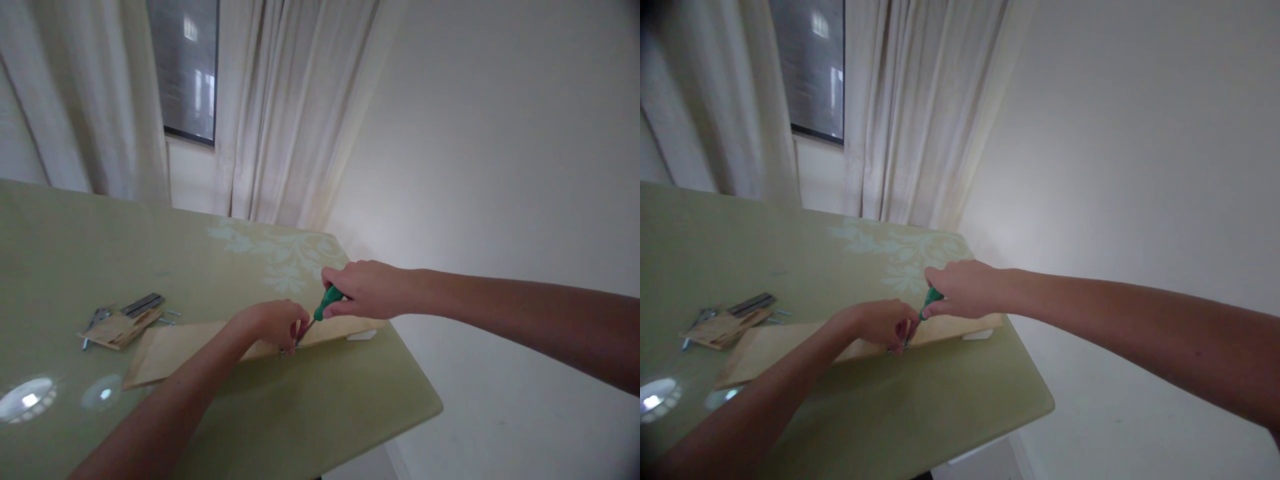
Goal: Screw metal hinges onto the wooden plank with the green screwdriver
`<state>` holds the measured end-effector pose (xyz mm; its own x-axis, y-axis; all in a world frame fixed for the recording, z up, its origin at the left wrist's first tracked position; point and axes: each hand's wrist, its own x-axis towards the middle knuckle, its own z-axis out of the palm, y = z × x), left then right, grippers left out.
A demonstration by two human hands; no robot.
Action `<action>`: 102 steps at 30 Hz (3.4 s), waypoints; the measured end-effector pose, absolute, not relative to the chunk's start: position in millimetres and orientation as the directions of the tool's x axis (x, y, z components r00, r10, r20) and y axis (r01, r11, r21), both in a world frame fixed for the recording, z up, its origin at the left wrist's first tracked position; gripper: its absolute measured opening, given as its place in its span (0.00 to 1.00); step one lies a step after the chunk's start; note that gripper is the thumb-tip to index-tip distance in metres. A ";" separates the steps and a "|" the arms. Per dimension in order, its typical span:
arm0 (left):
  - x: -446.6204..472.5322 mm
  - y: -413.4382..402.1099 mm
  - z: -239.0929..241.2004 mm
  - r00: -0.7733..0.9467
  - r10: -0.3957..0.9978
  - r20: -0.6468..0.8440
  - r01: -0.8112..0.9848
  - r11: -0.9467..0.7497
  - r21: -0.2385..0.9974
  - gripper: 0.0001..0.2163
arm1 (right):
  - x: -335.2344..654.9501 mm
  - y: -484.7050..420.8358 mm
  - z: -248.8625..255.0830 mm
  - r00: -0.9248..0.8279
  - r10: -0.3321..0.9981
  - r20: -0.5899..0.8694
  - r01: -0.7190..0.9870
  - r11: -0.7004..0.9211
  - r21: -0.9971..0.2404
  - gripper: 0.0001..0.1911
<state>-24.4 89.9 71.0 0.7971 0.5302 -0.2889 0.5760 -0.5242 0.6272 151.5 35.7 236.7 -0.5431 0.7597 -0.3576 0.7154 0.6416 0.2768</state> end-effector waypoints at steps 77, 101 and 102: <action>-22.0 88.5 70.7 0.812 0.511 -0.281 0.571 -0.599 0.562 0.09 | 146.4 25.7 251.8 -0.660 0.604 -0.447 0.606 0.780 0.157 0.15; -21.3 89.3 70.6 0.836 0.487 -0.254 0.538 -0.632 0.558 0.09 | 135.9 32.9 242.2 -0.601 0.672 -0.433 0.651 0.726 0.223 0.21; -21.4 89.5 70.8 0.837 0.484 -0.257 0.536 -0.627 0.565 0.09 | 136.0 34.2 244.7 -0.623 0.655 -0.428 0.630 0.744 0.221 0.19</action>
